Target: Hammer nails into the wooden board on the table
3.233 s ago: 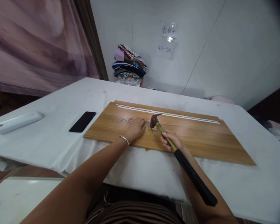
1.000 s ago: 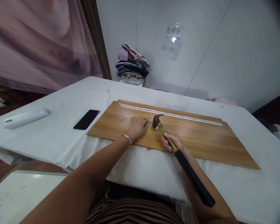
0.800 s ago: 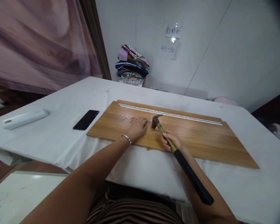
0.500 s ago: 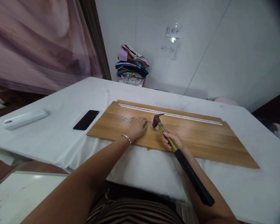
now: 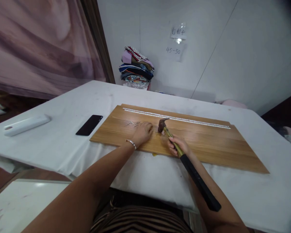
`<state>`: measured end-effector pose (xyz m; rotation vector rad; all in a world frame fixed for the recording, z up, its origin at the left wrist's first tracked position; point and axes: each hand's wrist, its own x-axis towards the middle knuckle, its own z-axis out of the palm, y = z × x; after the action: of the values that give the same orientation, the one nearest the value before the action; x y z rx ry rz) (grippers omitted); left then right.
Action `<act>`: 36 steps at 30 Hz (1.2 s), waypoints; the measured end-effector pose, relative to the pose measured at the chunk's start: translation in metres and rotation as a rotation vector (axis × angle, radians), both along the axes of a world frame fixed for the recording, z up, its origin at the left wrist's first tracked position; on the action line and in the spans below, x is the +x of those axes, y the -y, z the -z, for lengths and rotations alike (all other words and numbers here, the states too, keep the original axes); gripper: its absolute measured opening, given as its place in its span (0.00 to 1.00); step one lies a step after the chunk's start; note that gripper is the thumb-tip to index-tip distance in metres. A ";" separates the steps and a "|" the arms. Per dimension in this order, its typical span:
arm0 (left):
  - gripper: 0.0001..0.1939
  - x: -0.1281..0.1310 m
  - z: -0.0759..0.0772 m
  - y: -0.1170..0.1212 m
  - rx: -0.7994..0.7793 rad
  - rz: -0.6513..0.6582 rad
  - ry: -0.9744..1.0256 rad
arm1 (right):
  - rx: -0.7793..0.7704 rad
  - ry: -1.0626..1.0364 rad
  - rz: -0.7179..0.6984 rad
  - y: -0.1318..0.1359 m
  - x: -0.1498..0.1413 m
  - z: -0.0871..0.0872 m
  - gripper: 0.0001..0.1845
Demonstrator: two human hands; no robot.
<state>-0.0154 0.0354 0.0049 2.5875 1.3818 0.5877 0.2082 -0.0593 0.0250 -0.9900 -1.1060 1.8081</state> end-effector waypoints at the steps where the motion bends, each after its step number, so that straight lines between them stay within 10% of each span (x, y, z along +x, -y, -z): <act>1: 0.12 0.000 0.000 0.000 0.000 0.000 0.000 | -0.001 -0.001 -0.001 0.001 0.000 -0.002 0.24; 36: 0.12 -0.002 -0.003 0.001 0.005 0.009 0.006 | 0.007 0.031 -0.004 0.003 -0.004 -0.009 0.23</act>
<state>-0.0169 0.0340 0.0082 2.5924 1.3678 0.5975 0.2046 -0.0626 0.0343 -1.0151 -1.1334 1.7963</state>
